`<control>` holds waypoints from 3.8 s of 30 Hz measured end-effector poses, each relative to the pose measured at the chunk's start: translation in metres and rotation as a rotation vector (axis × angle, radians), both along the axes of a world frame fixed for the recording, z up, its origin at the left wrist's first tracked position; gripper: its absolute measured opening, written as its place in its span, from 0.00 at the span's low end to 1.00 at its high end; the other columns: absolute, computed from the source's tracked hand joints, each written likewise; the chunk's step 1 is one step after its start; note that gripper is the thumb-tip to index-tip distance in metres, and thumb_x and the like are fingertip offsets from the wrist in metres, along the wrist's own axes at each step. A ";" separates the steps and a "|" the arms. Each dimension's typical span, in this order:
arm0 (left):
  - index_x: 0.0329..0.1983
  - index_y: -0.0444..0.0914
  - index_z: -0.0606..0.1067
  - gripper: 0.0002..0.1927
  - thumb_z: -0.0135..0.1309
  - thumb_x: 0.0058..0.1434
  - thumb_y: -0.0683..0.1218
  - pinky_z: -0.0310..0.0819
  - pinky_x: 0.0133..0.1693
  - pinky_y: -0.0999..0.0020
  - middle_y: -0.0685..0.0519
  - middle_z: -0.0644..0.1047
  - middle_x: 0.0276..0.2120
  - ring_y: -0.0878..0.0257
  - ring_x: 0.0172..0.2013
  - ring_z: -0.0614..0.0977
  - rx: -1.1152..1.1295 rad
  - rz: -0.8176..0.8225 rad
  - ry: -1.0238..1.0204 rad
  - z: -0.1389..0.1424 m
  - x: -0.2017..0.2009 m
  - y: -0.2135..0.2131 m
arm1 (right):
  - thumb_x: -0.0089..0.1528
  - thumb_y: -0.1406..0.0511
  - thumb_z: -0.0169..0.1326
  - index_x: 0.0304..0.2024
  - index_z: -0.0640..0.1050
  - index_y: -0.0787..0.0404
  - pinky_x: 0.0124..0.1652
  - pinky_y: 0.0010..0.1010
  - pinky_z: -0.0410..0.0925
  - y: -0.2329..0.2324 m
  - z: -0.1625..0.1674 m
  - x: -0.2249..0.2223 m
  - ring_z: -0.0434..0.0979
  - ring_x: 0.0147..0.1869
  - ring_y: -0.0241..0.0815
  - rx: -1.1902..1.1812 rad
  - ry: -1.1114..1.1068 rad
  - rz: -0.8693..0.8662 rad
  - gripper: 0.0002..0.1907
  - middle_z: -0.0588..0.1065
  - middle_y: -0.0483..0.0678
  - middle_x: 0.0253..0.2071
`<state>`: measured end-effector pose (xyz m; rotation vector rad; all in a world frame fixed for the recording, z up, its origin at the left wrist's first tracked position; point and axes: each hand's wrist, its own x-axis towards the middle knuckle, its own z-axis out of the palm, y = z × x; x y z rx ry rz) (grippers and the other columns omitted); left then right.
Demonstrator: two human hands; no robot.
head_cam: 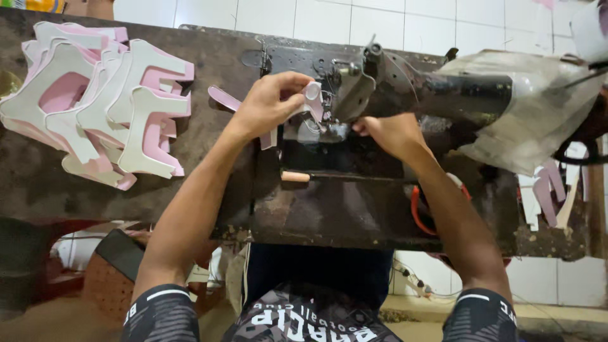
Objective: The person gathers pink and white foam cutout pieces from the floor, carries them to a treadle sewing machine, and sews the foam pieces together one at a time, stacking finished pieces on the table and trimming threads with scissors.
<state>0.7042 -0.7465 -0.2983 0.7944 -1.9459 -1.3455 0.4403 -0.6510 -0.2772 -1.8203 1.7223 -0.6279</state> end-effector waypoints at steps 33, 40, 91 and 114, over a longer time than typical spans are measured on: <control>0.63 0.39 0.72 0.22 0.57 0.64 0.41 0.77 0.49 0.60 0.50 0.77 0.48 0.52 0.50 0.79 -0.889 0.998 -0.893 0.024 0.177 0.082 | 0.63 0.63 0.60 0.66 0.70 0.64 0.64 0.41 0.64 0.115 0.012 0.065 0.68 0.72 0.62 -0.373 0.229 0.152 0.30 0.67 0.64 0.70; 0.58 0.41 0.71 0.25 0.63 0.59 0.36 0.82 0.46 0.65 0.48 0.81 0.51 0.55 0.46 0.86 -0.581 0.699 0.017 0.056 0.115 0.157 | 0.60 0.60 0.65 0.68 0.67 0.64 0.63 0.36 0.67 0.141 0.043 0.111 0.75 0.67 0.52 -0.332 -0.169 0.127 0.37 0.72 0.57 0.65; 0.51 0.34 0.77 0.16 0.63 0.65 0.47 0.75 0.46 0.61 0.45 0.79 0.42 0.49 0.44 0.82 -0.446 0.418 -0.034 0.072 0.041 0.236 | 0.64 0.72 0.60 0.52 0.77 0.68 0.48 0.24 0.75 0.188 0.018 0.117 0.82 0.48 0.33 -0.092 -0.657 -0.281 0.14 0.82 0.49 0.45; 0.44 0.31 0.77 0.15 0.57 0.67 0.50 0.84 0.27 0.68 0.50 0.81 0.33 0.64 0.29 0.84 0.681 0.170 0.477 0.038 -0.017 0.223 | 0.68 0.69 0.57 0.50 0.78 0.74 0.42 0.34 0.69 0.191 -0.014 0.084 0.77 0.46 0.43 0.111 -1.587 -0.087 0.12 0.76 0.52 0.44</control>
